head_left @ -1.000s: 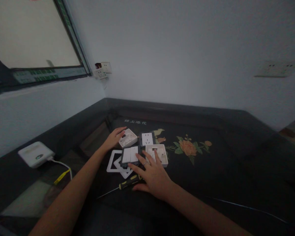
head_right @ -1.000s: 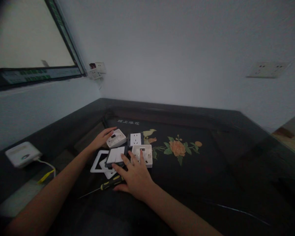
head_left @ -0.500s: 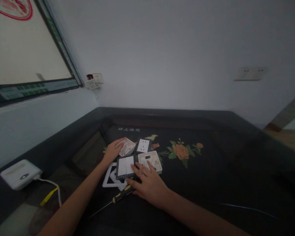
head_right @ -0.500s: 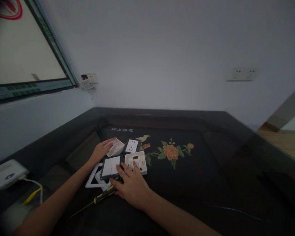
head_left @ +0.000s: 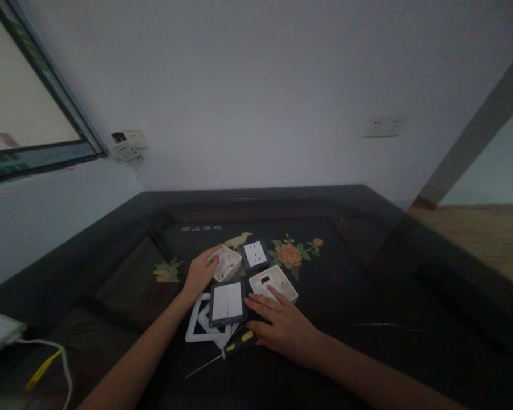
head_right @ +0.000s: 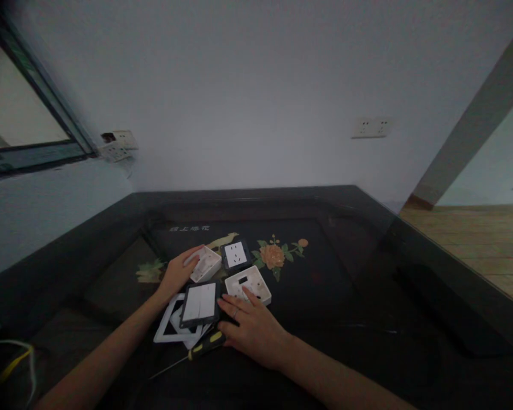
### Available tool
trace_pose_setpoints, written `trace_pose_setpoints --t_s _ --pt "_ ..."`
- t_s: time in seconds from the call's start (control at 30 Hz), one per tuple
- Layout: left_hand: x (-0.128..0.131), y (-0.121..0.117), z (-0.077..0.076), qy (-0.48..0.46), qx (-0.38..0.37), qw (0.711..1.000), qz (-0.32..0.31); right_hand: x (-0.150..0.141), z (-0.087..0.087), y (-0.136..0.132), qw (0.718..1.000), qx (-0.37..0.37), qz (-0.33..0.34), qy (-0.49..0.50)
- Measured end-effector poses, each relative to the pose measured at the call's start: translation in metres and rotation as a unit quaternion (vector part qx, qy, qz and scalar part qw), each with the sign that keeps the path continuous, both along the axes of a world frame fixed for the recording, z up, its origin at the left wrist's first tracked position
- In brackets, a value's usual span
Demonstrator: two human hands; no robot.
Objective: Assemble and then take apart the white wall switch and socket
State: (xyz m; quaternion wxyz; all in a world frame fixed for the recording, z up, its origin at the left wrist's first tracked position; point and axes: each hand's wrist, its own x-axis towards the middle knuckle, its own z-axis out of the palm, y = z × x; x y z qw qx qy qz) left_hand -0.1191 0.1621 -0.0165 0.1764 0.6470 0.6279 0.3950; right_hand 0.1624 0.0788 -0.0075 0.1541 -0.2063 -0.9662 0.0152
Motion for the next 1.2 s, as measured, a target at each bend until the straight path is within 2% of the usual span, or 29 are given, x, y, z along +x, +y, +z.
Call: trace_pose_setpoints --t_s 0.2,0.37,0.43,0.53,0.7,0.8,0.87,0.97,1.07,1.2 --pt "0.042 0.000 -0.003 0.009 0.021 1.000 0.007 0.043 -0.002 -0.009 0.999 -0.006 -0.035 0.021" --pt "0.067 0.000 -0.006 0.022 0.040 0.999 0.012 0.064 0.005 -0.023 0.998 -0.008 -0.049 0.027" --pt "0.070 -0.002 -0.002 0.033 0.053 0.998 0.010 0.068 0.010 -0.029 0.998 -0.008 -0.056 0.028" --pt "0.068 -0.012 0.013 0.050 0.081 0.995 -0.003 0.071 0.016 -0.038 0.997 -0.011 -0.068 0.028" --pt "0.064 -0.062 0.039 0.075 0.096 0.988 -0.093 0.075 0.022 -0.047 0.995 -0.022 -0.097 0.032" --pt "0.068 -0.094 0.044 0.080 0.092 0.983 -0.138 0.077 0.023 -0.051 0.990 -0.042 -0.127 0.046" --pt "0.071 -0.107 0.045 0.091 0.091 0.977 -0.169 0.079 0.024 -0.052 0.986 -0.060 -0.143 0.060" --pt "0.072 -0.115 0.045 0.118 0.096 0.964 -0.218 0.082 0.024 -0.052 0.984 -0.085 -0.140 0.067" --pt "0.070 -0.118 0.048 0.187 0.106 0.941 -0.262 0.088 0.020 -0.050 0.986 -0.093 -0.131 0.052" --pt "0.071 -0.121 0.048 0.248 0.062 0.922 -0.291 0.093 0.016 -0.047 0.988 -0.085 -0.125 0.031"
